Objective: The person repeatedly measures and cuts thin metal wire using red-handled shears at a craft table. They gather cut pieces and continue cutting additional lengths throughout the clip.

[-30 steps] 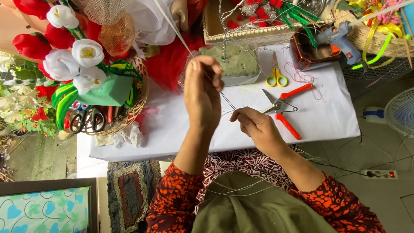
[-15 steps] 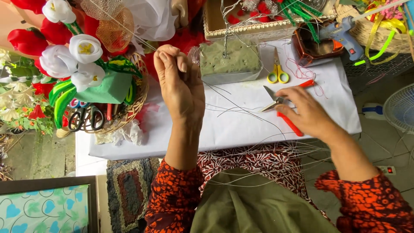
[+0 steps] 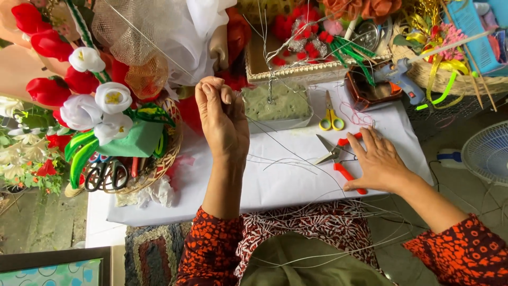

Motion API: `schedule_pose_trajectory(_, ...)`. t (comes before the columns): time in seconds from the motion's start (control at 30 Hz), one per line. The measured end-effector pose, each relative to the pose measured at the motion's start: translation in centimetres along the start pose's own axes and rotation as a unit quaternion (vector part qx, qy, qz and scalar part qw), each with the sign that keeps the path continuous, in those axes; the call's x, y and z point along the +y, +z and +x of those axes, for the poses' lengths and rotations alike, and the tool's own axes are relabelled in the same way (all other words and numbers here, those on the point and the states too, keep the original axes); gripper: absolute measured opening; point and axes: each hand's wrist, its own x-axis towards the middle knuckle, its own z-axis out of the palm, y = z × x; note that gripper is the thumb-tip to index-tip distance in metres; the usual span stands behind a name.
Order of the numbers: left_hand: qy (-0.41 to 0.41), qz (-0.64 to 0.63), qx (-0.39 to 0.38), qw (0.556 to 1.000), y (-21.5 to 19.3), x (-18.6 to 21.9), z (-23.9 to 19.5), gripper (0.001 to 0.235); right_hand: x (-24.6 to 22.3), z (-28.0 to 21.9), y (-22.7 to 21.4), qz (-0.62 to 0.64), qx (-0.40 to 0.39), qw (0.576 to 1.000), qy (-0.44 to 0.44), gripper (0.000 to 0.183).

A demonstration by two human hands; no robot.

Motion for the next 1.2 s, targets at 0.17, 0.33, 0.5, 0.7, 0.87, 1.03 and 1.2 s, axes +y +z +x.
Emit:
schedule_pose_trajectory(0.17,0.001,-0.019,0.004,1.0,-0.4,-0.5,1.4,0.019,-0.2,0.0,-0.6,-0.021,-0.035,0.999,0.018,0.117)
schedule_pose_trajectory(0.33,-0.002,-0.015,0.007,1.0,-0.7,-0.7,2.6,0.019,-0.4,-1.5,-1.2,0.046,-0.004,0.998,0.045,0.083)
schedule_pose_trajectory(0.5,-0.007,-0.042,0.017,0.999,-1.0,-0.4,2.9,0.016,1.5,-3.0,-1.5,0.056,0.159,0.985,0.045,0.074)
schedule_pose_trajectory(0.7,-0.02,-0.044,0.01,0.999,-1.0,-0.7,3.0,0.016,1.3,-4.1,-4.2,0.205,0.205,0.956,-0.051,0.065)
schedule_pose_trajectory(0.87,-0.046,-0.033,0.003,0.998,-0.8,-0.9,2.5,0.017,-1.9,-2.5,-7.5,0.12,0.217,0.964,-0.094,0.06)
schedule_pose_trajectory(1.03,-0.061,-0.022,-0.018,0.998,-0.9,-0.8,1.9,0.017,-3.6,-0.4,-10.2,0.153,0.14,0.968,-0.141,0.064)
schedule_pose_trajectory(1.2,-0.075,-0.02,-0.02,0.997,-0.9,-0.7,1.2,0.018,-4.3,1.0,-11.3,0.145,0.054,0.968,-0.195,0.066)
